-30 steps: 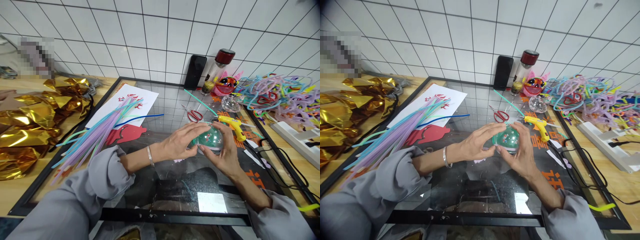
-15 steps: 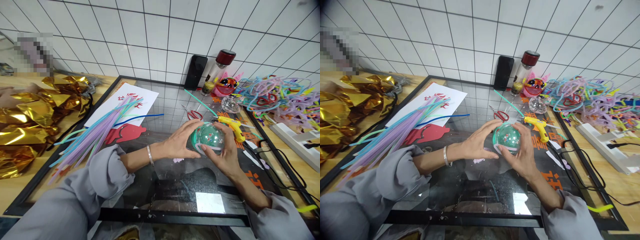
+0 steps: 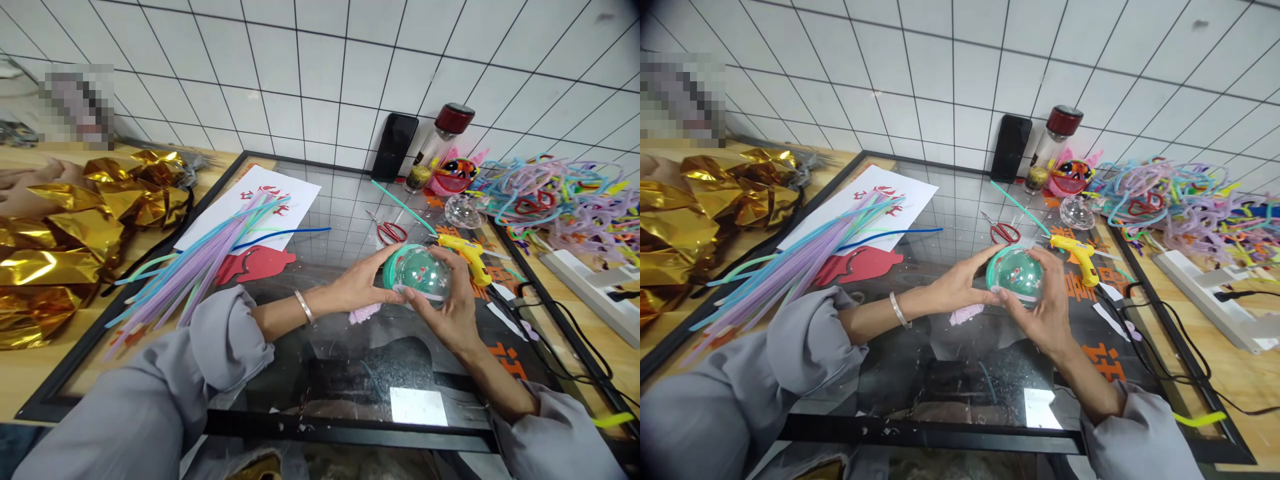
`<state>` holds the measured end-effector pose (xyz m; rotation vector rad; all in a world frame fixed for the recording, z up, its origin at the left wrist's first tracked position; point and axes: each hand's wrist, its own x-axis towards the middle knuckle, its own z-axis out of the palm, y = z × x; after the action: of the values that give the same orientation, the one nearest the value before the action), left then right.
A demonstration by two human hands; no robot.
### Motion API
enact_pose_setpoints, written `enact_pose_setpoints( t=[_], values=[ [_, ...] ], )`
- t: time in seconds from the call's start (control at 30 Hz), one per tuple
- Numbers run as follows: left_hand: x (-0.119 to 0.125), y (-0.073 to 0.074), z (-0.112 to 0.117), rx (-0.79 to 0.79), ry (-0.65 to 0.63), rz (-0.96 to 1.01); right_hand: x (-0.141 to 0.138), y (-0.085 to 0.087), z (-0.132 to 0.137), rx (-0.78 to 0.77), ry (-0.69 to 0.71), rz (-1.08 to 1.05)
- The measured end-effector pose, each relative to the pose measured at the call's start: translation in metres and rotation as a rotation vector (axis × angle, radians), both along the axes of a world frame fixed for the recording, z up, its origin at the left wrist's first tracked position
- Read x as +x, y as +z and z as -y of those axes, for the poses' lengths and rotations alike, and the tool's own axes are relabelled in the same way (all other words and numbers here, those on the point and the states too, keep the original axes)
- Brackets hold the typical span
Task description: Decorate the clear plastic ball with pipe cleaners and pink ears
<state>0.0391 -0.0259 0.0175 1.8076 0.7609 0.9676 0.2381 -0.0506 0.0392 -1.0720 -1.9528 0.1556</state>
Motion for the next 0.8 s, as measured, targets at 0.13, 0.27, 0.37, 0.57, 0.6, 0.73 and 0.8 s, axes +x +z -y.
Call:
enact_pose_setpoints(
  t=[0.13,0.27,0.37,0.57,0.6,0.73,0.8],
  values=[
    [0.000,-0.001,0.000,-0.024,-0.009,0.061,-0.002,-0.001,0.002,-0.020,-0.036,-0.036],
    [0.000,0.001,0.002,-0.030,0.002,0.073,-0.003,-0.002,0.004,-0.043,-0.050,-0.070],
    [0.000,0.004,0.005,-0.060,0.021,0.078,-0.004,-0.003,0.005,-0.053,-0.052,-0.104],
    [0.001,0.012,0.007,-0.116,0.062,0.117,-0.004,-0.002,0.009,-0.078,-0.008,-0.183],
    [0.001,0.013,0.006,-0.119,0.067,0.111,-0.004,-0.002,0.010,-0.079,-0.001,-0.191],
    [0.002,0.013,0.007,-0.174,0.058,0.186,-0.006,-0.002,0.012,-0.080,0.002,-0.223],
    [0.002,0.012,0.007,-0.227,0.032,0.227,-0.006,-0.002,0.013,-0.097,-0.003,-0.231]
  ],
)
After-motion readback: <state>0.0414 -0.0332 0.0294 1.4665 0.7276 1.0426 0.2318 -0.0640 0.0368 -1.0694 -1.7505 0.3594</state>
